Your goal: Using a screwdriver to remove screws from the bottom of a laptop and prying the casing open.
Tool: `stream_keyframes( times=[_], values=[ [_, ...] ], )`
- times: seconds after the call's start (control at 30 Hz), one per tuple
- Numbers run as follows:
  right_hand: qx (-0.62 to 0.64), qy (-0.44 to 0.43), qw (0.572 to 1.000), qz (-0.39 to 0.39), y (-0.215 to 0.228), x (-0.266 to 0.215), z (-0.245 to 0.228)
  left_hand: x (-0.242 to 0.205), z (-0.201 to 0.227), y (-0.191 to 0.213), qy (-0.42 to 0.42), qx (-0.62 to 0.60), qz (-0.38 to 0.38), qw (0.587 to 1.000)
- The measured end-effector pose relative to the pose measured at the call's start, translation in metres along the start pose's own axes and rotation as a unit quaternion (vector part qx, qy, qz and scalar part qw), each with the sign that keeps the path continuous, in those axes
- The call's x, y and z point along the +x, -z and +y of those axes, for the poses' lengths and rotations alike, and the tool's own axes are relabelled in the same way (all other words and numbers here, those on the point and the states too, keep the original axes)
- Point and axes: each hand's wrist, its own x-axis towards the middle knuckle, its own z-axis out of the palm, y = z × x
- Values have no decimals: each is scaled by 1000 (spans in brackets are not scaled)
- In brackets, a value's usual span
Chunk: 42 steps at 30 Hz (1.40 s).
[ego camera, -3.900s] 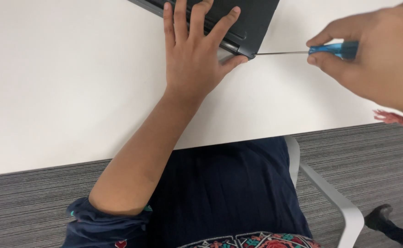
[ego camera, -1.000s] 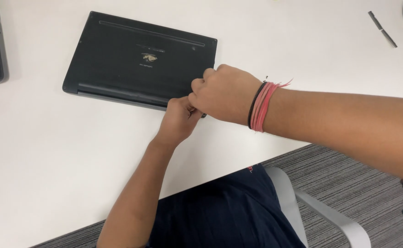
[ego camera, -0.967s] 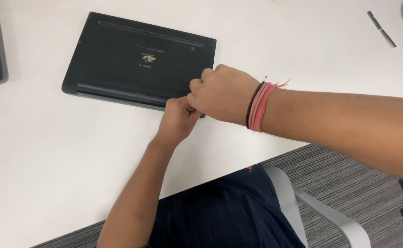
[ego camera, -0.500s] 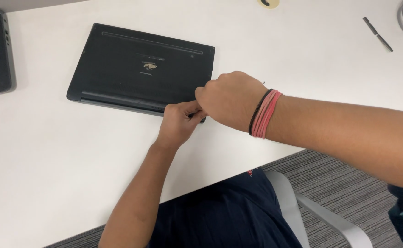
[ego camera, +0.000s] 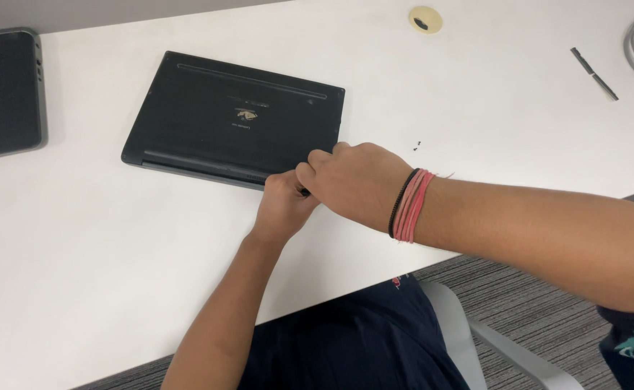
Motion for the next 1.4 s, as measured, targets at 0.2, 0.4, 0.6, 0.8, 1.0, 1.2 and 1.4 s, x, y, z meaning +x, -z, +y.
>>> stream_keyframes(
  times=[0.2, 0.4, 0.6, 0.8, 1.0, 1.2, 1.4],
  values=[
    [96, -83, 991, -50, 1, -4, -2, 3, 14, 1, -43, -25, -7, 999],
    [59, -109, 985, -118, -3, -4, -5, 2, 13, 0, -24, 6, -18, 1000],
    [-6, -64, 997, -50, -13, -3, -8, 1, 26, 16, -59, -64, -31, 996],
    [-62, 4, 998, 18, -16, -1, -11, -1, 13, 14, 18, -53, -87, 995],
    [-29, 17, 999, 39, -14, -3, -10, -1, 13, 17, -14, -76, -92, 993],
    [-34, 37, 997, 66, -10, -6, -7, -1, 24, 18, 63, -42, -91, 993],
    [135, -67, 988, -43, 23, -14, 2, 2, 39, 22, 25, -57, -86, 994]
  ],
)
